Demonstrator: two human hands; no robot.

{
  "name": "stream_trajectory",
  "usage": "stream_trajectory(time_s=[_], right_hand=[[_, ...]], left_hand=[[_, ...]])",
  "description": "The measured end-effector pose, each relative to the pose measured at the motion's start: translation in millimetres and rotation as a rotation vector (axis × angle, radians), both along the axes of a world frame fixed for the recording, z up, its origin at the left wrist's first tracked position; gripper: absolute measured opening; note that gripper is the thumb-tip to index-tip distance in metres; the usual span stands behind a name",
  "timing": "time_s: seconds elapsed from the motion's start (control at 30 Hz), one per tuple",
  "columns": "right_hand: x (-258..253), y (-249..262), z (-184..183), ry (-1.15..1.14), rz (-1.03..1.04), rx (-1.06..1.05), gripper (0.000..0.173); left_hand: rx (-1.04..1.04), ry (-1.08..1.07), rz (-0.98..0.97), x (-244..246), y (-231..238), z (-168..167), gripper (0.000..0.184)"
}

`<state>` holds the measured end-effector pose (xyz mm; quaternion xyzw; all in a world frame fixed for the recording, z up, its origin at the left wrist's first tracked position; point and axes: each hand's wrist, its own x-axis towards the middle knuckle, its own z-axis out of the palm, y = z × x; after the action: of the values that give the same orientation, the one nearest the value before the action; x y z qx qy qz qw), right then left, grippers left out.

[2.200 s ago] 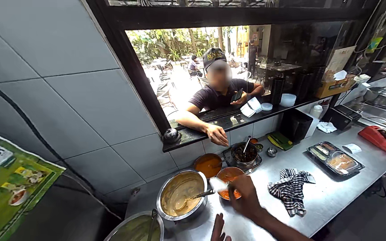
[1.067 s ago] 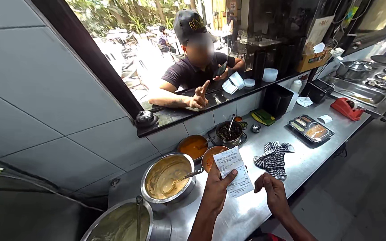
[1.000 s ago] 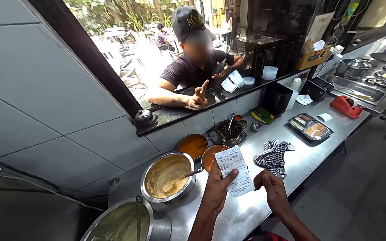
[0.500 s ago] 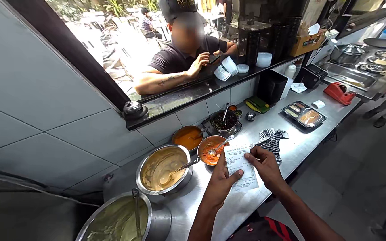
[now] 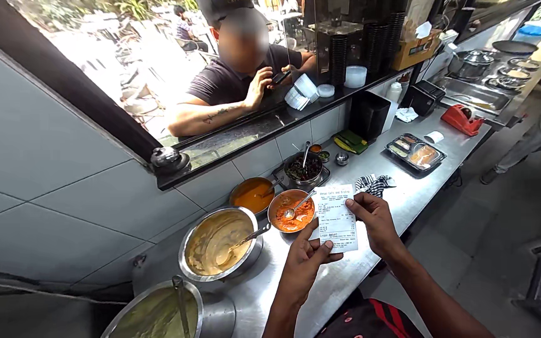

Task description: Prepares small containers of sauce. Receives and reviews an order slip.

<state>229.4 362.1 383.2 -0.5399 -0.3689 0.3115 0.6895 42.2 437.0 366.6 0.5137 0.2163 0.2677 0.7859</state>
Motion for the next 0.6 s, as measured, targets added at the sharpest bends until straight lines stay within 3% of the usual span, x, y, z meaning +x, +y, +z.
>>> stream_trajectory(time_s=[0.17, 0.6], right_hand=[[9, -6, 1, 0.006, -0.010, -0.004, 0.017], [27, -31, -4, -0.001, -0.034, -0.005, 0.017]], left_hand=[[0.033, 0.026, 0.011, 13, -2, -1, 0.033], [0.131, 0.094, -0.021, 40, -7, -5, 0.027]])
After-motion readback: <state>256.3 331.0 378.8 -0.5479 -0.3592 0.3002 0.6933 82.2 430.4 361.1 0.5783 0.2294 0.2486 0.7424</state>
